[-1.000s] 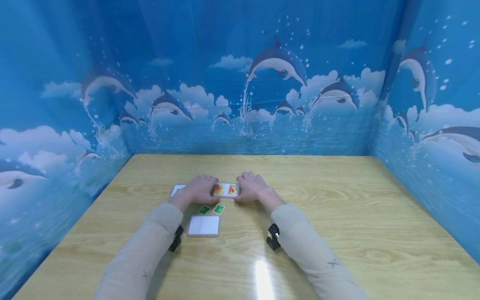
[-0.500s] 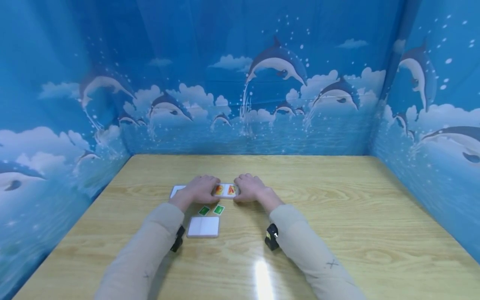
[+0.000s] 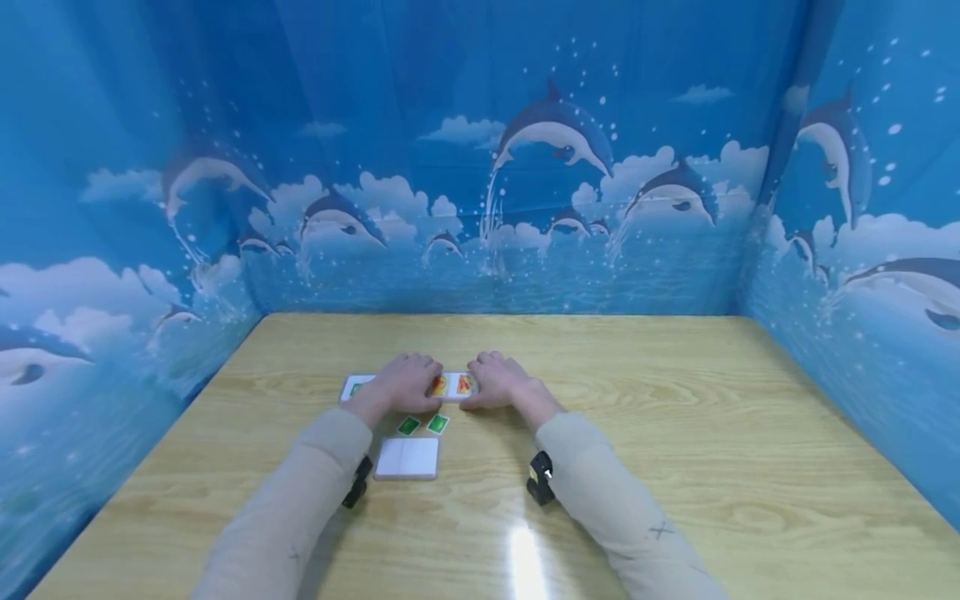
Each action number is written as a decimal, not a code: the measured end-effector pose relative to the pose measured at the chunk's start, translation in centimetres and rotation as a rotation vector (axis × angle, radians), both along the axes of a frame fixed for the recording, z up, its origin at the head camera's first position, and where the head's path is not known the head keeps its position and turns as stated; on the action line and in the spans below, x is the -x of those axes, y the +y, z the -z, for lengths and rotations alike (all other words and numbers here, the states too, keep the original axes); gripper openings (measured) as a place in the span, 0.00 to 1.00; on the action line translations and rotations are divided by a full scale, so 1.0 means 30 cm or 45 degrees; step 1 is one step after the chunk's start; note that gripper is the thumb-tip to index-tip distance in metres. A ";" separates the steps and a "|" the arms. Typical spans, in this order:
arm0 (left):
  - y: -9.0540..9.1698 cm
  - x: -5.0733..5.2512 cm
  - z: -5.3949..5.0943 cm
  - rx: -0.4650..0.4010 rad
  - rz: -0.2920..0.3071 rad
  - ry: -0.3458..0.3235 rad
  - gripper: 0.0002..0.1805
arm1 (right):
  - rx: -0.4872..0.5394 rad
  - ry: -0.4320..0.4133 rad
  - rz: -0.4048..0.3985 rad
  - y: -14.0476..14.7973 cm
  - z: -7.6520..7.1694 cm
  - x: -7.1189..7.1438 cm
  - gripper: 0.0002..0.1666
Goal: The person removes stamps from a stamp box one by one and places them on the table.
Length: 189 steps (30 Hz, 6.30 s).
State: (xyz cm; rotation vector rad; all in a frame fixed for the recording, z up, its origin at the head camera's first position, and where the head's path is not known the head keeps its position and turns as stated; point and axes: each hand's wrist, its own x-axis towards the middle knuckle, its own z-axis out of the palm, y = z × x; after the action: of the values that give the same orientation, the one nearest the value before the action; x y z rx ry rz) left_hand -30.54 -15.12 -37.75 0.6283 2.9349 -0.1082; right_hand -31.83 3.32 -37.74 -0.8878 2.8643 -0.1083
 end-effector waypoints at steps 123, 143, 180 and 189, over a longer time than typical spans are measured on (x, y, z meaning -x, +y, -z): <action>-0.012 0.024 0.007 0.022 -0.039 -0.033 0.41 | -0.037 0.142 -0.006 0.012 -0.024 -0.002 0.44; -0.006 0.012 0.013 0.064 0.041 0.023 0.36 | 0.064 0.154 -0.002 0.193 -0.022 0.018 0.43; -0.007 0.008 0.015 0.049 0.032 0.008 0.38 | 0.080 0.081 -0.117 0.392 -0.036 -0.051 0.41; -0.002 -0.001 0.000 0.050 0.019 -0.011 0.38 | 0.060 0.075 -0.174 0.359 -0.041 -0.092 0.41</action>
State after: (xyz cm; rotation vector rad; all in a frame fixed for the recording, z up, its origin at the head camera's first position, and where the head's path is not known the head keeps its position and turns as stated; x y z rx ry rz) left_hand -30.51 -15.17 -37.76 0.6431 2.9124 -0.1633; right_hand -29.05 14.10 -36.51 -1.1101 2.8549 -0.1380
